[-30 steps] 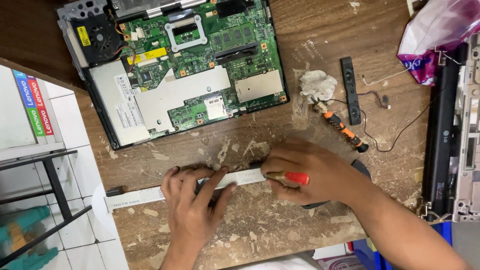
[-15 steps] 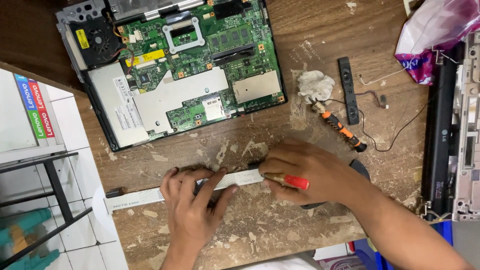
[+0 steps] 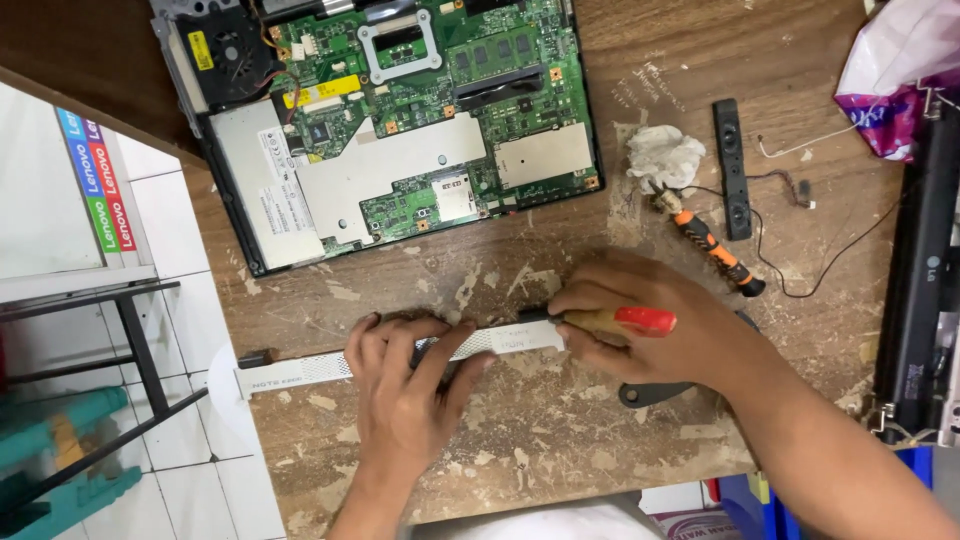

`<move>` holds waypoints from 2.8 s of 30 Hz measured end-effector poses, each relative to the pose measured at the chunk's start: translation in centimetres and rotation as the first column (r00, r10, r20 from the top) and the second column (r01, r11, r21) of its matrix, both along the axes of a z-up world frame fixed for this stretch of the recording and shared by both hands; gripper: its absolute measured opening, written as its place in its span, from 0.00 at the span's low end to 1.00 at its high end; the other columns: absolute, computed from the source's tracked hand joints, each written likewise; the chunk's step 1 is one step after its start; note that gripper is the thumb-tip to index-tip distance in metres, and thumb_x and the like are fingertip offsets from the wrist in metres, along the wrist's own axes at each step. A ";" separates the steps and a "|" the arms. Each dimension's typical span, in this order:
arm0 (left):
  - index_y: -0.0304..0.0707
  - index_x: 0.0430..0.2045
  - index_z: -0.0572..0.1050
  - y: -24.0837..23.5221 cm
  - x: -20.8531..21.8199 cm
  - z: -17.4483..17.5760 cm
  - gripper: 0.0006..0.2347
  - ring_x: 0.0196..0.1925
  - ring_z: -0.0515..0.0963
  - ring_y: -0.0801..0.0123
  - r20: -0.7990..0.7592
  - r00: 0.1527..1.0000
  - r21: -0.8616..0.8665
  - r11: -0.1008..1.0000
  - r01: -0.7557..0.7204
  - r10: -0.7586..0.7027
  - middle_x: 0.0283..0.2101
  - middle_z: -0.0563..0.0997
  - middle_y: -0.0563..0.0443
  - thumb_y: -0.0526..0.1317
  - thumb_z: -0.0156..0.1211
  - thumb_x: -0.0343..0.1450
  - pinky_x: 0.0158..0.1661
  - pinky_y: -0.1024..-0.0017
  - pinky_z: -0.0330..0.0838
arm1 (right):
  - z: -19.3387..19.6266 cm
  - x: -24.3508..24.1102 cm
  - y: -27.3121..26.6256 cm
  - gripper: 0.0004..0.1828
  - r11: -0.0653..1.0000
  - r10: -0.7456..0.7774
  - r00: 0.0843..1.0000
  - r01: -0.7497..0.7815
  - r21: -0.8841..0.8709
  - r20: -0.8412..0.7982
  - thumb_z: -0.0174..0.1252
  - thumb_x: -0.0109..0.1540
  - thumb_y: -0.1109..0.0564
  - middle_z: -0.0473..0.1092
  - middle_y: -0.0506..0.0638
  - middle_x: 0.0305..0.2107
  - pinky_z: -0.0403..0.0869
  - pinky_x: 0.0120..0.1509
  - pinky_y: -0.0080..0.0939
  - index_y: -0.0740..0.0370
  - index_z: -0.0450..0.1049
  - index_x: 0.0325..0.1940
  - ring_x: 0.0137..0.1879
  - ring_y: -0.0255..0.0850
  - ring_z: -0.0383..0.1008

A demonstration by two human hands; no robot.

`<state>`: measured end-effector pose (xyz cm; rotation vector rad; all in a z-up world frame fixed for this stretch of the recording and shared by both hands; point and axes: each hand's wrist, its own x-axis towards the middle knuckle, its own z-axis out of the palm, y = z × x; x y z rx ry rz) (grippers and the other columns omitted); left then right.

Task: The person cleans a white laptop bezel by brushing it with a small brush and then wiping it with a white cloth. The person handles the bezel repeatedly, turning it over to clean different sides and areas.

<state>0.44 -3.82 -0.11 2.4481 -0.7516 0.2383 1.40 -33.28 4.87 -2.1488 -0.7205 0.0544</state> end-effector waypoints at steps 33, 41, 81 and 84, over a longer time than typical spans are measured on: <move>0.55 0.50 0.83 0.0 0.0 0.1 0.19 0.55 0.74 0.63 -0.007 1.000 -0.001 1.000 -0.017 0.017 0.50 0.79 0.60 0.54 0.80 0.68 0.64 0.57 0.60 | -1.5 -0.7 0.6 0.09 0.995 -0.098 0.969 0.094 0.028 0.225 0.66 0.68 0.57 0.80 0.55 0.41 0.82 0.49 0.45 0.63 0.80 0.51 0.41 0.45 0.81; 0.56 0.51 0.83 0.0 0.0 0.1 0.18 0.54 0.73 0.63 -0.004 1.000 -0.001 1.000 -0.023 0.023 0.48 0.78 0.60 0.54 0.77 0.69 0.63 0.57 0.61 | -1.3 -0.7 0.2 0.07 0.977 -0.171 0.946 0.200 -0.080 0.276 0.67 0.70 0.58 0.79 0.50 0.39 0.85 0.42 0.37 0.56 0.80 0.52 0.37 0.40 0.81; 0.49 0.35 0.86 -0.1 -1.0 -1.4 0.02 0.42 0.75 0.63 0.101 0.994 -0.246 0.966 0.074 -0.050 0.38 0.80 0.58 0.41 0.74 0.73 0.56 0.54 0.65 | -0.1 -1.2 2.4 0.09 0.954 -0.115 0.993 0.112 0.277 -0.007 0.68 0.64 0.59 0.78 0.54 0.27 0.80 0.34 0.45 0.64 0.84 0.48 0.26 0.46 0.77; 0.48 0.34 0.87 -0.2 -0.9 -1.2 0.01 0.41 0.75 0.63 0.127 0.991 -0.268 0.959 0.086 -0.053 0.38 0.80 0.57 0.40 0.73 0.73 0.54 0.56 0.65 | -0.9 -1.3 2.0 0.06 0.968 -0.123 0.992 0.120 0.220 -0.001 0.65 0.66 0.59 0.75 0.54 0.24 0.78 0.32 0.46 0.63 0.83 0.46 0.24 0.47 0.76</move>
